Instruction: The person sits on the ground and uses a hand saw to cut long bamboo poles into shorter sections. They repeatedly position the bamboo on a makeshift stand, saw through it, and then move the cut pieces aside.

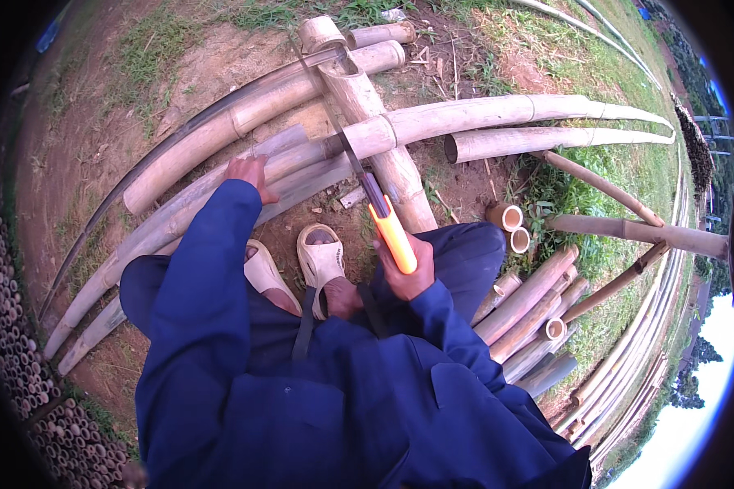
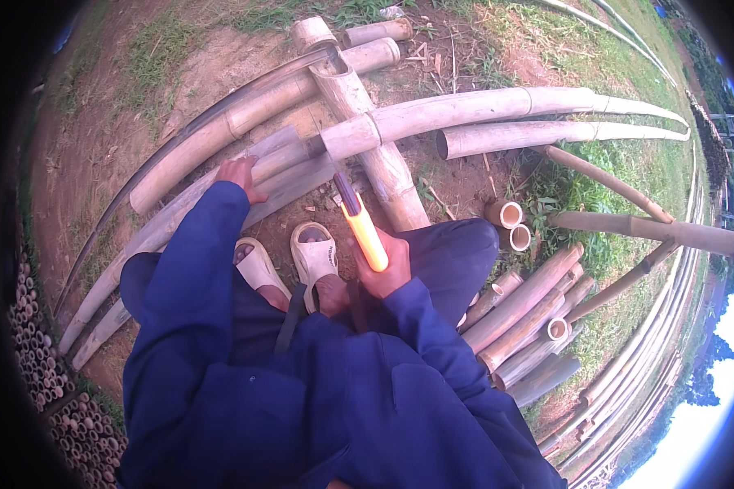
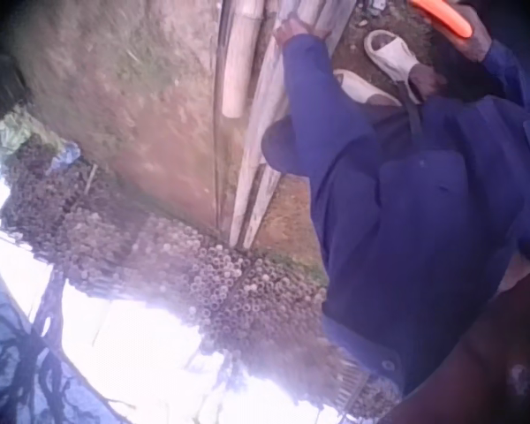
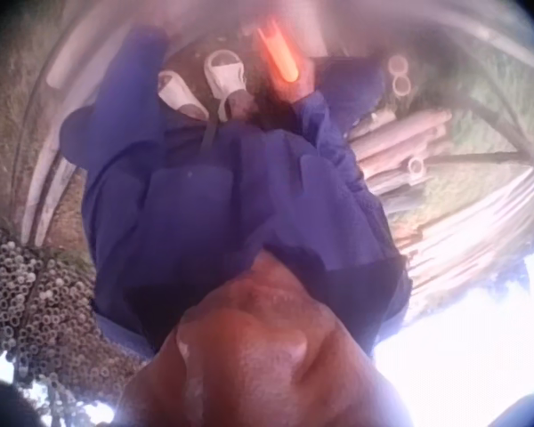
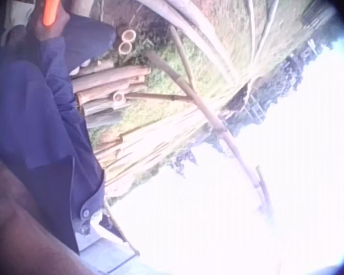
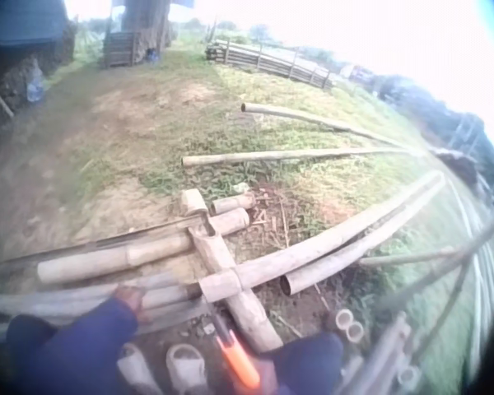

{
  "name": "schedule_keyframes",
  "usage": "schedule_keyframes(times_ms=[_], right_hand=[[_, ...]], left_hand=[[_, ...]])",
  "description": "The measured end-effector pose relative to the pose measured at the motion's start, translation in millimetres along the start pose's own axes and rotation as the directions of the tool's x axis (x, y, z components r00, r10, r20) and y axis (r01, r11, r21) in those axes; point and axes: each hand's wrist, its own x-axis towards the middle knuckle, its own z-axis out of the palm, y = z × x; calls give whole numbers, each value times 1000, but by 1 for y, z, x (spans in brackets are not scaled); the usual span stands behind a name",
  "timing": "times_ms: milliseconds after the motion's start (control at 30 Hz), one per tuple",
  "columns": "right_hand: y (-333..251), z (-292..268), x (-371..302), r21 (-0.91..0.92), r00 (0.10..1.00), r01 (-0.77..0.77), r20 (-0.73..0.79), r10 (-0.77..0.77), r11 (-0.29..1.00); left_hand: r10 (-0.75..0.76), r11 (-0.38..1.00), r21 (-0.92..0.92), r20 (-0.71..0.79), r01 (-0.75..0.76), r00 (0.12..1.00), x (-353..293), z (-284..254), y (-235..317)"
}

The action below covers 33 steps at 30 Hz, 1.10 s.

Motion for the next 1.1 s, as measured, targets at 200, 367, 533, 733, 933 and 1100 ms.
schedule_keyframes(times_ms=[200,367,533,733,933,1100], right_hand=[[-14,-6,-15,-21,998,-33,56,34,999],[-14,-47,-98,-151,998,14,68,-4,988],[15,7,8,34,999,20,-33,-19,999],[-16,-35,-71,-66,996,-56,70,60,996],[-2,-35,-73,-75,998,-25,64,29,997],[30,11,20,173,998,55,-38,-49,983]], left_hand=[[-31,1000,-3,7,31,999,-3,-4,-12],[-51,999,22,71,50,996,-6,-8,-3],[-63,996,-68,48,66,997,3,-12,6],[-10,1000,-2,-18,10,1000,-4,-4,-13],[-22,999,-27,-14,22,1000,-10,-4,3],[-47,997,-69,4,47,999,3,-4,-10]])
